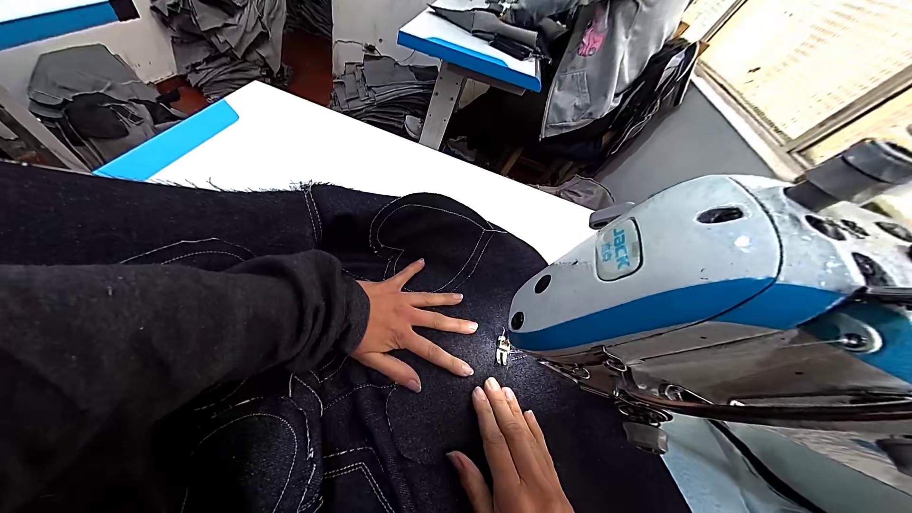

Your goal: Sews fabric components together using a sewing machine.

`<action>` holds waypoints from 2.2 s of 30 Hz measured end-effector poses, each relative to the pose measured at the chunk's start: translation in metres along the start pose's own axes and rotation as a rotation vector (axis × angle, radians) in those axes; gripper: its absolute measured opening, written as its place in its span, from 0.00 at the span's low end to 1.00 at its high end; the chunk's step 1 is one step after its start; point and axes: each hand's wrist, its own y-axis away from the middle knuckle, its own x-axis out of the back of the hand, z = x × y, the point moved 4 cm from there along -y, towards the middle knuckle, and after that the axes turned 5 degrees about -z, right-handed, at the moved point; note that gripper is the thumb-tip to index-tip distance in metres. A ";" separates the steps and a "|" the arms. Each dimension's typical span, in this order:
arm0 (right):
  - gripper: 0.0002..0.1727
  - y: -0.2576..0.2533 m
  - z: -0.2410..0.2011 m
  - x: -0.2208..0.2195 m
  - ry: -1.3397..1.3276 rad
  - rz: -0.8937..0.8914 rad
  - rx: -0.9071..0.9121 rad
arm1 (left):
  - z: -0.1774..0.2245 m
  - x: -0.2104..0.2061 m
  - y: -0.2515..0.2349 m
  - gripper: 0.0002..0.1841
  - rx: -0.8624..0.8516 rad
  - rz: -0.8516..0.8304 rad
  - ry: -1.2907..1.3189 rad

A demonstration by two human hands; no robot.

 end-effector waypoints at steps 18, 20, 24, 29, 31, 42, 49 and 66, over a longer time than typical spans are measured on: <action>0.33 0.000 -0.002 0.002 -0.017 0.113 0.030 | -0.004 0.003 0.000 0.29 -0.028 0.020 0.008; 0.33 0.001 -0.003 0.002 -0.014 0.109 0.027 | -0.003 0.003 -0.001 0.29 -0.025 0.014 0.014; 0.33 -0.005 -0.006 0.000 -0.007 0.116 0.034 | -0.009 0.002 0.003 0.30 -0.034 0.031 0.010; 0.35 -0.010 -0.016 -0.004 0.023 0.134 0.015 | -0.018 0.004 0.008 0.31 -0.055 0.010 -0.005; 0.36 -0.006 -0.019 -0.003 0.032 0.123 -0.009 | -0.018 0.004 0.006 0.30 -0.072 0.017 0.013; 0.35 -0.004 -0.012 -0.002 0.011 0.089 -0.031 | -0.023 0.003 -0.004 0.30 -0.105 0.016 0.018; 0.35 -0.003 -0.012 -0.002 0.014 0.071 -0.029 | -0.020 0.002 -0.002 0.30 -0.100 0.022 0.035; 0.34 -0.003 -0.009 0.000 0.021 0.096 -0.017 | -0.019 0.001 -0.004 0.32 -0.101 0.019 -0.029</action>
